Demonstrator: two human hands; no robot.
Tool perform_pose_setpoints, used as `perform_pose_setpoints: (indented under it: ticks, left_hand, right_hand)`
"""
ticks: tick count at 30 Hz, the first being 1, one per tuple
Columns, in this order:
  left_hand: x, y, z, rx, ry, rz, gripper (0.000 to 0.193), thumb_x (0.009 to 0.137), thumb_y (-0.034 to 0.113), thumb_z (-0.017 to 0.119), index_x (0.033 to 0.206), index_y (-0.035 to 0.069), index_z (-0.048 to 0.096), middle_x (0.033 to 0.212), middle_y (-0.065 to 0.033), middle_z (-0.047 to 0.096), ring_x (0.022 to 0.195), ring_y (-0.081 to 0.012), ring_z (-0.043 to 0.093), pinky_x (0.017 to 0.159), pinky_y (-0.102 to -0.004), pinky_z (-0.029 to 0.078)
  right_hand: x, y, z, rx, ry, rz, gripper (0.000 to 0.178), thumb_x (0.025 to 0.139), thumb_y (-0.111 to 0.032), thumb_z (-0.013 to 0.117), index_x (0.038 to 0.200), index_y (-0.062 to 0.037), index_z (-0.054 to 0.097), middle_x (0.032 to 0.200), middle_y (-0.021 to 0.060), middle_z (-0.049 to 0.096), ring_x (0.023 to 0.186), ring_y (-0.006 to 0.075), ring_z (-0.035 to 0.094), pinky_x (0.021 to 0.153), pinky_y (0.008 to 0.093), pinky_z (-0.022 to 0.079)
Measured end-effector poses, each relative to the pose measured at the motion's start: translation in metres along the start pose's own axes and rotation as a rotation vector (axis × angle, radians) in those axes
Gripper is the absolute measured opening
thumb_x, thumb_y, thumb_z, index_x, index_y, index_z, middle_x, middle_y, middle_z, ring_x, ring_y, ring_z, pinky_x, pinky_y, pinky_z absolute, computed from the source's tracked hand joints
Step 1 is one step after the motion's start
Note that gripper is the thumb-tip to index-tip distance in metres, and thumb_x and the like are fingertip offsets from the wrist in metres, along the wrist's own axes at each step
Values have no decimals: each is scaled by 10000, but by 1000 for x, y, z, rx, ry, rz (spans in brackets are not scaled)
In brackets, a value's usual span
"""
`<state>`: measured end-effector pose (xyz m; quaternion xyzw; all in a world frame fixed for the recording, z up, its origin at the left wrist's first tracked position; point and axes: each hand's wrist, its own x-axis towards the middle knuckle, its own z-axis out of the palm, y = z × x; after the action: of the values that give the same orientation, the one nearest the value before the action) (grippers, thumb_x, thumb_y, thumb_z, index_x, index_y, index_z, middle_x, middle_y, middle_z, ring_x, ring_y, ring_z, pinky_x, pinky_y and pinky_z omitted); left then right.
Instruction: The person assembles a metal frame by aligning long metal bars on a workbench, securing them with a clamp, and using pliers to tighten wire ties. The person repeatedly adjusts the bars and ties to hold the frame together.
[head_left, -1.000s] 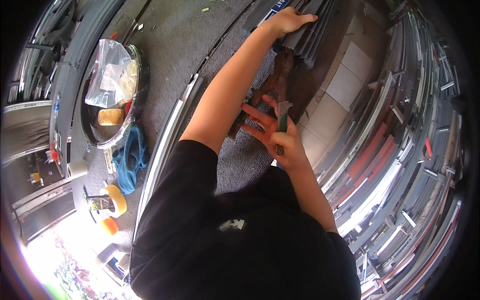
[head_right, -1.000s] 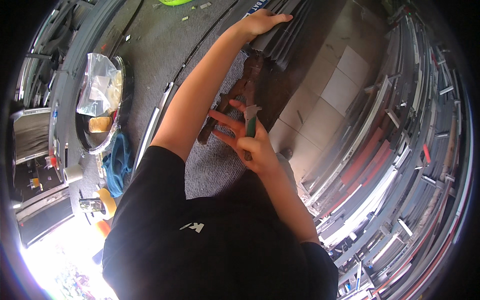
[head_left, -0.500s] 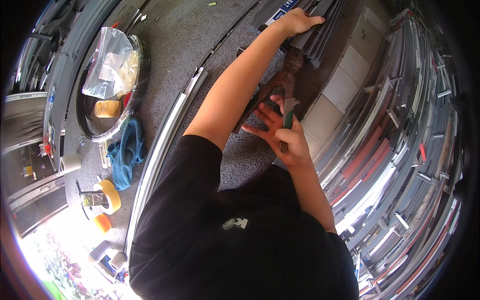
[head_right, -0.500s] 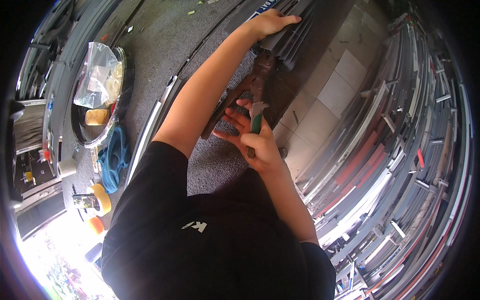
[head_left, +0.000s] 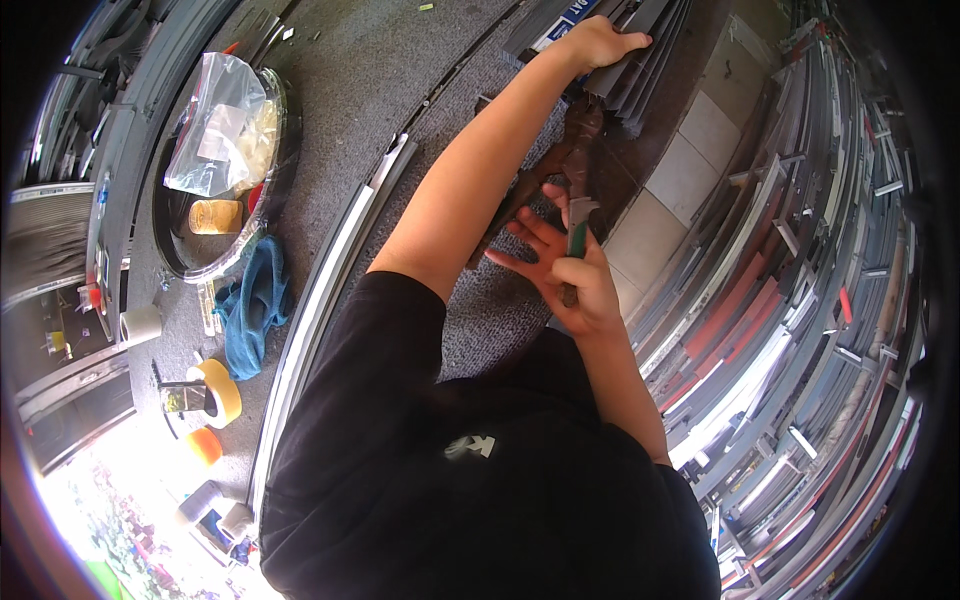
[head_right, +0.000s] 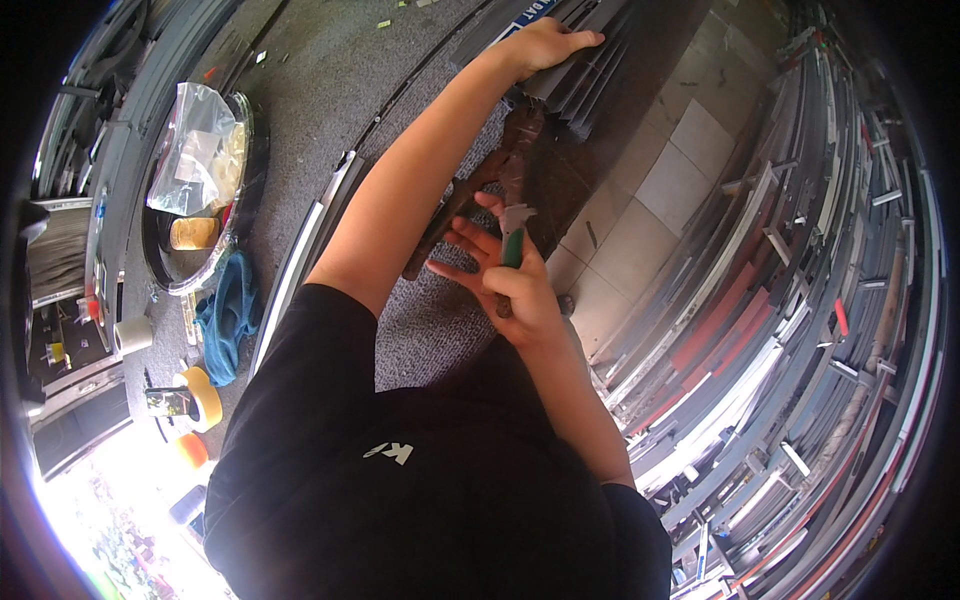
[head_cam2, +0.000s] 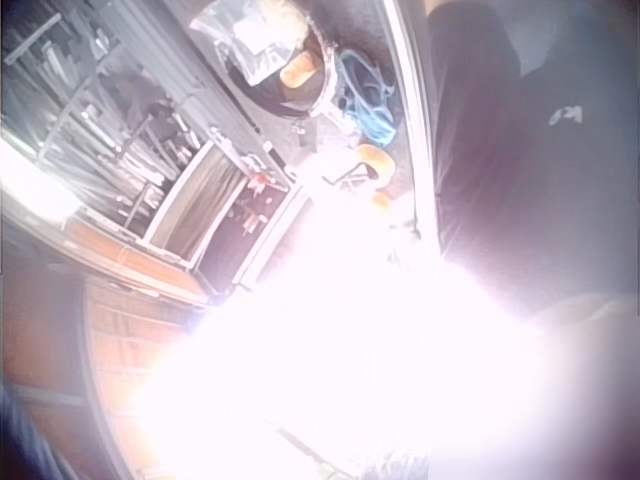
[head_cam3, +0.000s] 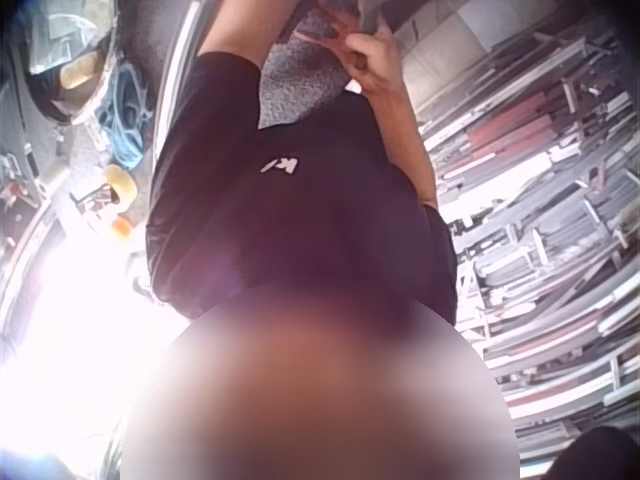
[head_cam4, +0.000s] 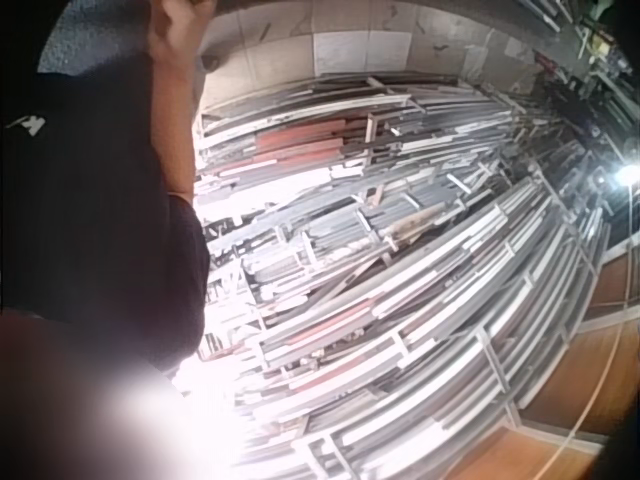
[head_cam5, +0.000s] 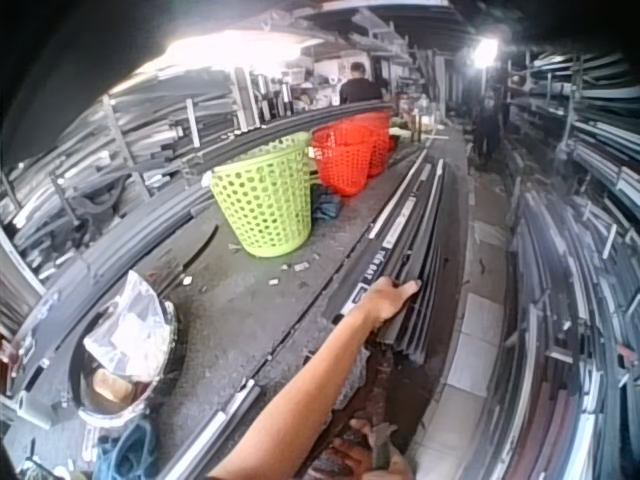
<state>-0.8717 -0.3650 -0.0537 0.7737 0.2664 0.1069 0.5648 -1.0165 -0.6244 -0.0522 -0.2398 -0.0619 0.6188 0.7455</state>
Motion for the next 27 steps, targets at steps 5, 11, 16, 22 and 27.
perform_pose_setpoints:
  ticks: [5, 11, 16, 22, 27]
  left_hand:
    - [-1, 1, -1, -25, -15, -15, 825, 826, 572, 739, 1221, -142, 622, 1118, -268, 684, 949, -351, 709, 839, -407, 563]
    - [-1, 2, -2, -10, -5, -16, 821, 813, 582, 743, 1211, -128, 637, 1099, -257, 695, 968, -350, 707, 863, -406, 555]
    - [-20, 15, 1, 134, 60, 61, 866, 749, 602, 768, 1213, -119, 643, 1080, -263, 709, 998, -338, 709, 905, -390, 539]
    - [-43, 40, 47, 636, 296, 82, 849, 720, 567, 809, 1229, -47, 519, 977, -204, 727, 969, -341, 718, 823, -428, 571]
    - [-45, 25, 88, 1035, 494, 213, 669, 764, 232, 783, 1356, 65, 520, 1376, -200, 400, 1230, -406, 428, 1016, -564, 370]
  right_hand:
    - [-4, -8, 1, -37, 55, -32, 971, 568, 98, 431, 1509, -115, 318, 1284, 156, 512, 1269, 315, 499, 1098, 686, 377]
    - [-5, -19, 8, -87, 36, 28, 969, 578, 79, 439, 1522, -99, 305, 1417, 194, 455, 1325, 332, 467, 1087, 634, 410]
    - [-39, -25, 0, -76, 2, 137, 852, 571, 31, 500, 1409, -72, 383, 1502, 272, 409, 1369, 422, 447, 1067, 634, 414]
    - [-91, -68, -31, -170, 50, 32, 695, 547, 38, 518, 1229, -83, 457, 1500, 319, 406, 1405, 491, 396, 1060, 628, 421]
    - [-101, -123, -62, -220, 107, -160, 653, 603, 41, 527, 1237, -101, 466, 1493, 308, 422, 1408, 487, 394, 1084, 627, 393]
